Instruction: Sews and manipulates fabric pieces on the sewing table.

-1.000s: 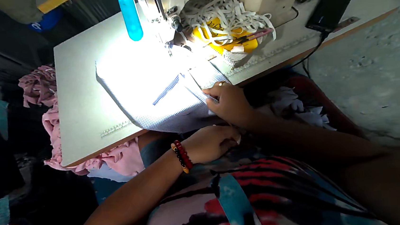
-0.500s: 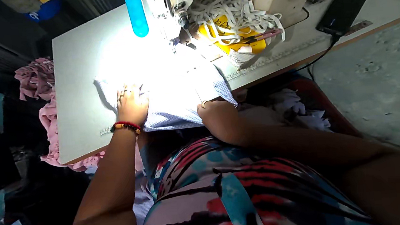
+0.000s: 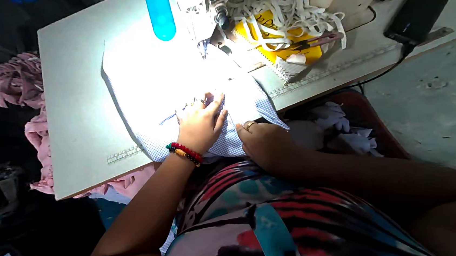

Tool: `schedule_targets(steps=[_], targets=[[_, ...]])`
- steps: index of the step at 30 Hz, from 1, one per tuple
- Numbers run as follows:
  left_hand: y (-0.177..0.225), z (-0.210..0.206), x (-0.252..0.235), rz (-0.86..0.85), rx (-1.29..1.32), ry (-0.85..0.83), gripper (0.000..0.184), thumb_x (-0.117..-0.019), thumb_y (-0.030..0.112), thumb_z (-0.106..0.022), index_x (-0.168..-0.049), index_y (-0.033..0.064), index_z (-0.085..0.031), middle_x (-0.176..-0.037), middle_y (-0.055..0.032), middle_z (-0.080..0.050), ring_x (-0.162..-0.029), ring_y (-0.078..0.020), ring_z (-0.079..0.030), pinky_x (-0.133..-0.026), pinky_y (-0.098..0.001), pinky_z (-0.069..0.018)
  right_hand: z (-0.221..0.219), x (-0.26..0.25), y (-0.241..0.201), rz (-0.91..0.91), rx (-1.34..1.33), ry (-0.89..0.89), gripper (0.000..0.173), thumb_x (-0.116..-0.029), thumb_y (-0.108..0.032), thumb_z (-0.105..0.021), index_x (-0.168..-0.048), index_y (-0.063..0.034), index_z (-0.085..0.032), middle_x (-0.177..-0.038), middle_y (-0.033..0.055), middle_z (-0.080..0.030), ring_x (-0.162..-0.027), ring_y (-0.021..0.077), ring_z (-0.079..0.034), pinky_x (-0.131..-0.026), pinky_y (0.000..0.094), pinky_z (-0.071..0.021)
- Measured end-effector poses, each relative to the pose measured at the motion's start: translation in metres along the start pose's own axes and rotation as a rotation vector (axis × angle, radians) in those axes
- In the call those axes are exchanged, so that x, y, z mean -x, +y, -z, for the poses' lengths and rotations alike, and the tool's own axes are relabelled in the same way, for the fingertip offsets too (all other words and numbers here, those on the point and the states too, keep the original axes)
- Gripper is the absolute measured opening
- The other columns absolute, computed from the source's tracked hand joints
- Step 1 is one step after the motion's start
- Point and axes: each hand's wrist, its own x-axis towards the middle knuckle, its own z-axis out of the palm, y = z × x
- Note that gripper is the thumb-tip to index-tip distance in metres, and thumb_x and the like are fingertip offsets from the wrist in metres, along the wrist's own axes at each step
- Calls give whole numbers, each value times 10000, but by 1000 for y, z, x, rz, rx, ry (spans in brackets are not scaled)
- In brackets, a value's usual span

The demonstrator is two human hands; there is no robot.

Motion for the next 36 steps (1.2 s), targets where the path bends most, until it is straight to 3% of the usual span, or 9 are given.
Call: schedule_targets(steps=[7,22,24,25,27,29,31,33,36], targets=[[-21,12,-26,-25,-35,-64,484,-1076,434,-373,-1514,303,-532,-1466,-179,-536,-1316,-425,-510,-1030,-638,-386,-6,-30,7,-25,32,20,209,-875,22,-657,-1059,92,-728,-818,203,-662,-621,317,-672,-492,413,-534],[-66,21,-74,-111,-116,-71,509,-1062,537,-335,-1536,411,-471,-1522,-193,-486,-1406,-413,-444,-1113,-673,-283,-3,-83,21,-92,76,-102,93,-913,14,-618,-950,68,-683,-826,204,-635,-715,356,-689,-557,451,-547],[-72,23,-79,-192,-127,-72,525,-1066,508,-335,-1547,349,-475,-1515,-203,-487,-1389,-419,-460,-1106,-658,-311,-3,-89,22,-106,71,-108,108,-927,11,-602,-962,70,-686,-858,215,-647,-742,365,-695,-577,458,-552],[-77,19,-79,-286,-105,-34,520,-1069,438,-360,-1524,247,-524,-1486,-217,-518,-1352,-421,-500,-1086,-630,-352,-3,-92,22,-110,68,-107,123,-934,12,-597,-978,75,-692,-881,222,-656,-759,370,-700,-591,463,-556],[-81,10,-78,-570,-46,119,384,-1043,206,-483,-1281,-12,-690,-1318,-283,-646,-1226,-457,-628,-1012,-578,-485,-5,-98,22,-125,73,-90,141,-940,21,-586,-1002,84,-696,-890,225,-660,-777,373,-703,-599,466,-554],[-77,6,-76,-750,-59,214,260,-1002,107,-521,-1062,-24,-737,-1124,-237,-712,-1130,-429,-655,-972,-547,-492,-7,-105,21,-161,74,-83,149,-947,30,-572,-1009,83,-696,-906,221,-663,-798,373,-706,-614,473,-560],[-59,12,-57,-567,-117,166,291,-1015,127,-512,-1160,2,-732,-1135,-201,-714,-1093,-382,-672,-960,-544,-493,-11,-111,23,-157,64,-31,162,-952,39,-557,-1006,79,-704,-923,219,-673,-823,370,-710,-628,476,-567],[-27,23,-24,-187,-134,62,380,-1049,244,-482,-1348,98,-665,-1330,-172,-652,-1204,-365,-633,-993,-578,-480,-16,-117,29,-131,54,11,176,-961,27,-551,-1015,65,-714,-957,217,-691,-864,370,-715,-656,483,-576],[-8,16,24,163,-56,35,554,-1062,489,-364,-1532,232,-505,-1501,-169,-535,-1368,-431,-500,-1114,-792,-195,-12,-128,32,-144,82,-87,192,-972,19,-538,-1051,78,-703,-1056,229,-684,-959,378,-702,-739,491,-576]])
